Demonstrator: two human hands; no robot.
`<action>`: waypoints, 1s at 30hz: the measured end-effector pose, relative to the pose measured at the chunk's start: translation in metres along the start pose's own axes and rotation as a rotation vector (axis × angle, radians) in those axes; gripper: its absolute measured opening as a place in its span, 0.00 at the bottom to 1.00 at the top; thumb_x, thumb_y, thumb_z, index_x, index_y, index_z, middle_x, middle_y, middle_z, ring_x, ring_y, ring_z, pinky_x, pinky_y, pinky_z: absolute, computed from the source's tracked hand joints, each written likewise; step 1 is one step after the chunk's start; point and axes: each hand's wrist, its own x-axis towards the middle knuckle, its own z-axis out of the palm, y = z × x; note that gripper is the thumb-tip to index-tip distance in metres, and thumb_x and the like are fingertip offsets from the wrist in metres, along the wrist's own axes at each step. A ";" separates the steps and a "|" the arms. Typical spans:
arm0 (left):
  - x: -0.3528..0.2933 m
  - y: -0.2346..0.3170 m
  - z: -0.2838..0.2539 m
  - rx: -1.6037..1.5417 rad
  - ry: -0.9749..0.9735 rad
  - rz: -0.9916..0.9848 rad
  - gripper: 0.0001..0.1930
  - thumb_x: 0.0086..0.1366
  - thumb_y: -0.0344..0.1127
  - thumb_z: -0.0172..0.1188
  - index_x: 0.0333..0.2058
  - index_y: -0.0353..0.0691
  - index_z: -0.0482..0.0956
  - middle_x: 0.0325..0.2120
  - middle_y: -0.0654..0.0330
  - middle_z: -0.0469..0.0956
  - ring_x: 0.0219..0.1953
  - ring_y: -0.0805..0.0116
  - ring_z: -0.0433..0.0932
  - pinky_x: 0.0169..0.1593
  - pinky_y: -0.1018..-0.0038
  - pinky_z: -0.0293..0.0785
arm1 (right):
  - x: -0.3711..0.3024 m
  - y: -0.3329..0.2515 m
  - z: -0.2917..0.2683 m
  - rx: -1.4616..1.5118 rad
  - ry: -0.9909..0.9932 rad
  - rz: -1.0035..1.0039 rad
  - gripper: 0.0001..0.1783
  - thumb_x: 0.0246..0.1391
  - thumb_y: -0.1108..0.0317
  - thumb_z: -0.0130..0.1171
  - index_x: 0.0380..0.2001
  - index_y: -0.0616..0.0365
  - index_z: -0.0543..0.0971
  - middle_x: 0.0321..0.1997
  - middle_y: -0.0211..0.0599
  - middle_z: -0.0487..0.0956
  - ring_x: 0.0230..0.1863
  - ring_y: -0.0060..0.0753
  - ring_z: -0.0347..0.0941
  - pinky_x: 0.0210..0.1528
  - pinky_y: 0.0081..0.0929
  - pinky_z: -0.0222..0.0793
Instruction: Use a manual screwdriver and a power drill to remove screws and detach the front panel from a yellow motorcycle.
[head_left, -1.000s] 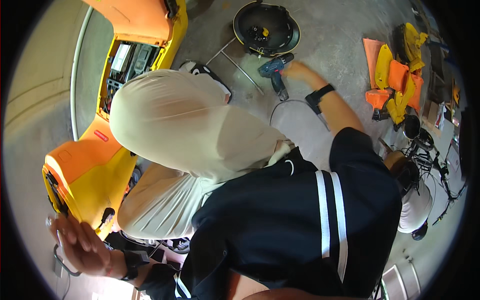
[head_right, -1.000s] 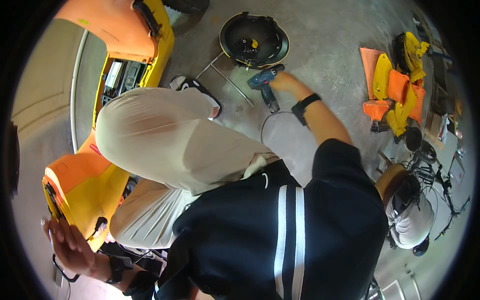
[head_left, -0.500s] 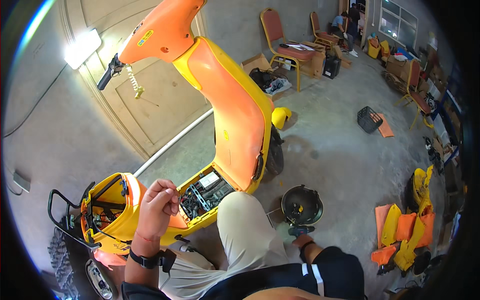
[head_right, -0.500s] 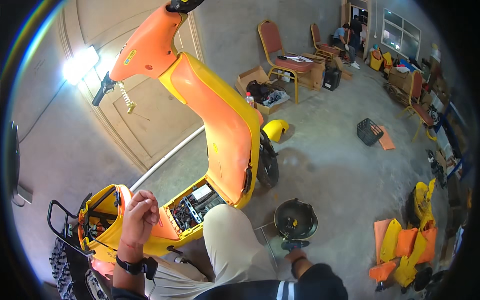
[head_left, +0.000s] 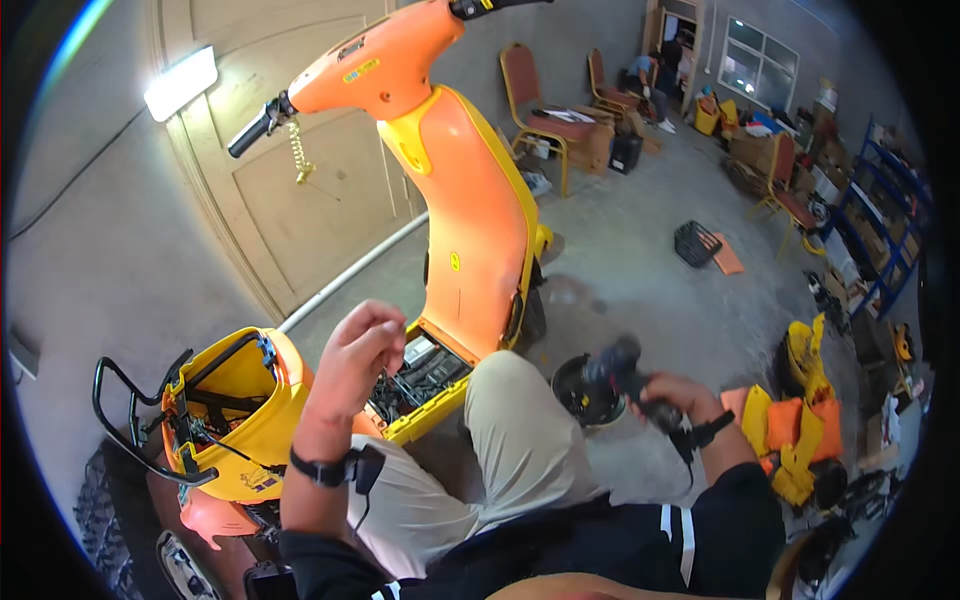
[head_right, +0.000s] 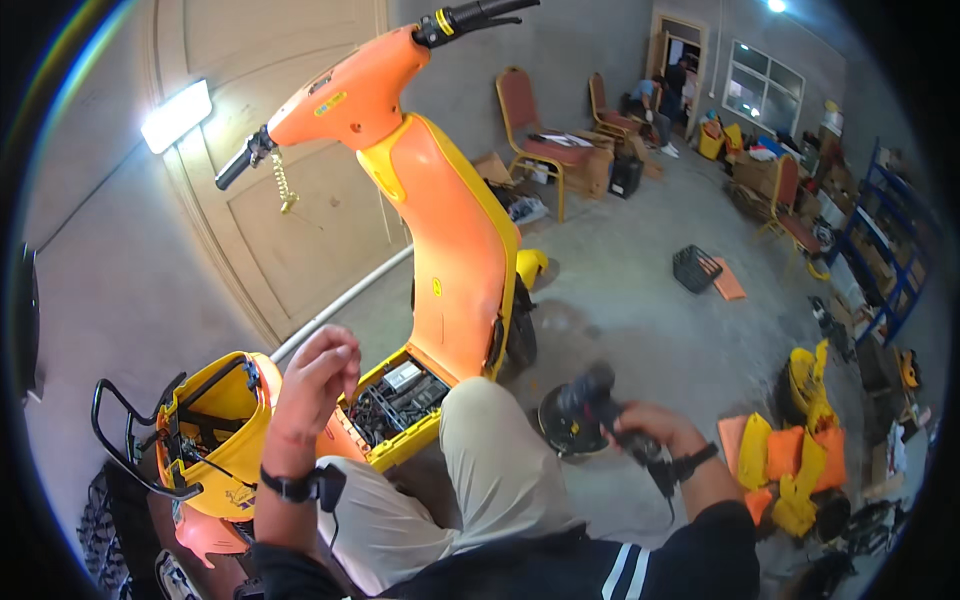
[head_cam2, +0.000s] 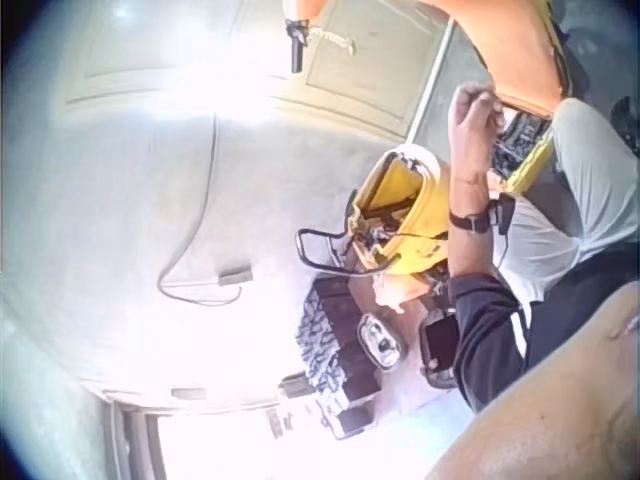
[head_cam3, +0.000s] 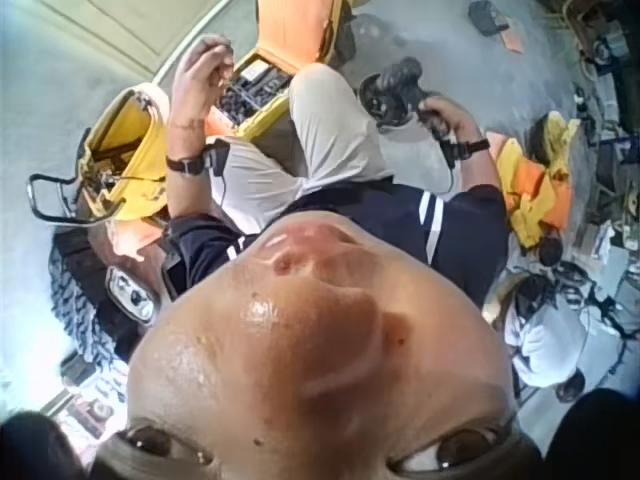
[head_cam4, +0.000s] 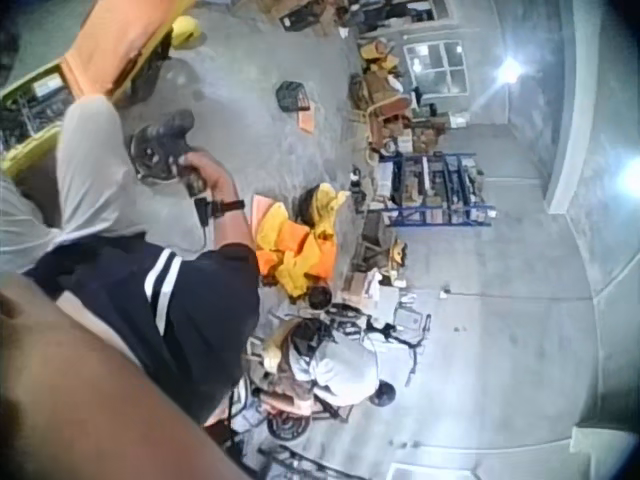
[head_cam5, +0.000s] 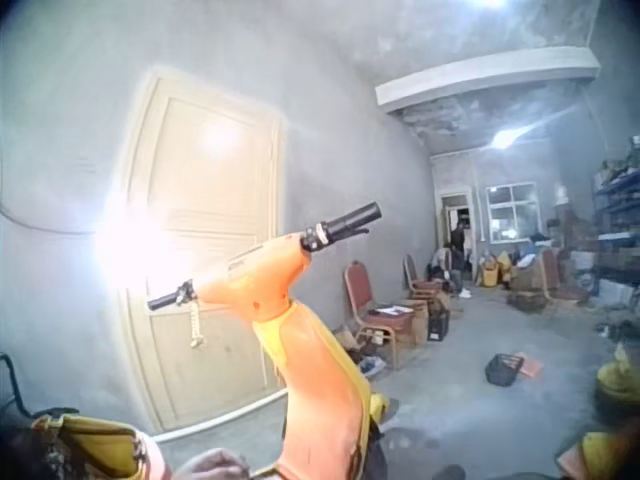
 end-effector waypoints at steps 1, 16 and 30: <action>0.011 -0.003 0.005 -0.037 -0.037 -0.004 0.06 0.69 0.30 0.52 0.41 0.36 0.74 0.28 0.63 0.72 0.26 0.75 0.71 0.29 0.81 0.69 | -0.006 -0.031 0.028 0.063 0.005 -0.165 0.25 0.51 0.59 0.62 0.48 0.67 0.75 0.35 0.36 0.80 0.33 0.28 0.79 0.40 0.28 0.75; 0.056 -0.058 0.055 -0.585 -0.197 -0.109 0.20 0.74 0.33 0.43 0.60 0.28 0.65 0.51 0.52 0.74 0.56 0.63 0.74 0.64 0.67 0.68 | 0.136 -0.191 0.203 0.623 -0.634 -0.760 0.25 0.51 0.49 0.58 0.43 0.57 0.70 0.34 0.30 0.73 0.40 0.30 0.67 0.44 0.25 0.67; 0.106 -0.135 0.033 0.323 0.196 -0.063 0.17 0.69 0.42 0.61 0.37 0.28 0.84 0.18 0.58 0.79 0.19 0.76 0.76 0.24 0.76 0.73 | 0.230 -0.148 0.171 0.749 -0.438 -0.697 0.23 0.53 0.51 0.55 0.43 0.59 0.73 0.36 0.42 0.77 0.41 0.40 0.74 0.46 0.36 0.75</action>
